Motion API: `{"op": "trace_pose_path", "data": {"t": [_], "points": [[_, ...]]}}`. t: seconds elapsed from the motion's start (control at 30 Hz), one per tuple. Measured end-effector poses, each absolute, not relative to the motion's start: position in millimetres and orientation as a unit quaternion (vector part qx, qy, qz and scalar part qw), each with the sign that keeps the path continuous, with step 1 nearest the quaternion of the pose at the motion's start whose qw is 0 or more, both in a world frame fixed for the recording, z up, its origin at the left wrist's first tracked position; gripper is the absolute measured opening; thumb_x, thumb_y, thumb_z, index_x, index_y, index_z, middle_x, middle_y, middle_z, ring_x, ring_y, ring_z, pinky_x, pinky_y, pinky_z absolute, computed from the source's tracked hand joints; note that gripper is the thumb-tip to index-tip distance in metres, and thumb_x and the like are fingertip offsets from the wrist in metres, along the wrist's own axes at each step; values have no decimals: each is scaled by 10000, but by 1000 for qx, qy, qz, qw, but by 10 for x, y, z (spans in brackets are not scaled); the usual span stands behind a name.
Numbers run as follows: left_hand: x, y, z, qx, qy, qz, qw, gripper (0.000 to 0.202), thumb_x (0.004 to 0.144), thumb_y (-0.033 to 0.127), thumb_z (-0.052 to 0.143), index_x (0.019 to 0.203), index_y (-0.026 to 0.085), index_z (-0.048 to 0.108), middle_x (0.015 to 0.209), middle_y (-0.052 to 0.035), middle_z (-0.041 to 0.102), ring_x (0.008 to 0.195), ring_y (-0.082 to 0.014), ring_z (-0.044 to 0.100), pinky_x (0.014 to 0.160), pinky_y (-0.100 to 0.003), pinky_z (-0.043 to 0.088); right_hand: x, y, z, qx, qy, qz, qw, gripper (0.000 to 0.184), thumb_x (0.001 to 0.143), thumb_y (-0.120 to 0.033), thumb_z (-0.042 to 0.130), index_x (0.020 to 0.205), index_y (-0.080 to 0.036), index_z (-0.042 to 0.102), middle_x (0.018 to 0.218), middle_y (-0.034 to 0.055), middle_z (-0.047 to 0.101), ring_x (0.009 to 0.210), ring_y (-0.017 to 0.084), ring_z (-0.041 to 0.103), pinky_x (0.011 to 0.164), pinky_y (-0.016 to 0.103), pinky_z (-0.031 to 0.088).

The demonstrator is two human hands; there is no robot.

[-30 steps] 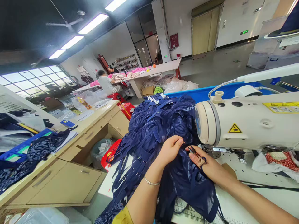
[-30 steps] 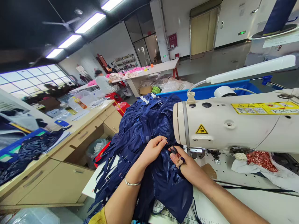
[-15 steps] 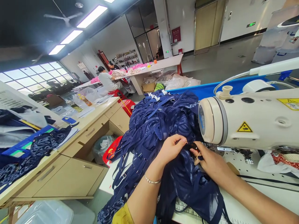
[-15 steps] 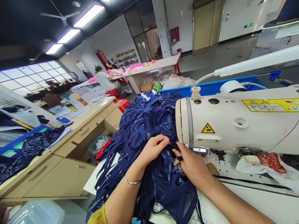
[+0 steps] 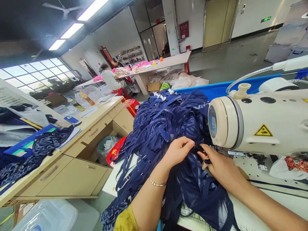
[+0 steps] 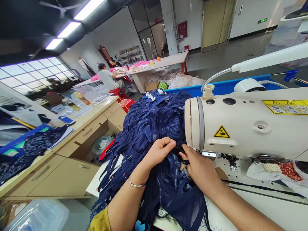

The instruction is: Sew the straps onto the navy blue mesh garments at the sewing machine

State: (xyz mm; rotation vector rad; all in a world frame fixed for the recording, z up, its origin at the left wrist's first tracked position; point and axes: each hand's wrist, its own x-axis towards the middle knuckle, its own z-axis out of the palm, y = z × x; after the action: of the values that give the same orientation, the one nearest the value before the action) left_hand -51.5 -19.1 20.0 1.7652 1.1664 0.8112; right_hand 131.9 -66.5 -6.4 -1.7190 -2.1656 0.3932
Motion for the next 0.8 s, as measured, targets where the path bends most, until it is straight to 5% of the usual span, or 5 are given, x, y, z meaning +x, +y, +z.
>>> {"op": "trace_pose_path", "data": {"t": [0.37,0.8], "points": [[-531,-190,184,681,469,330,456,326,907,420,555,795,131,656,740,7,587,719,-132,524,693,-236,396,1375,-663,-159,-616,-733,238,164,528,850,-108,421,1345,-289,437,1290,40,655,1074,256,677,783,355,521],[-523,-208,214,694,472,314,444,316,905,403,563,776,136,670,767,-8,617,746,-144,546,695,-241,408,1356,-657,-169,-598,-754,196,189,508,819,-82,420,1290,-267,470,1238,38,681,939,230,710,679,310,499]]}}
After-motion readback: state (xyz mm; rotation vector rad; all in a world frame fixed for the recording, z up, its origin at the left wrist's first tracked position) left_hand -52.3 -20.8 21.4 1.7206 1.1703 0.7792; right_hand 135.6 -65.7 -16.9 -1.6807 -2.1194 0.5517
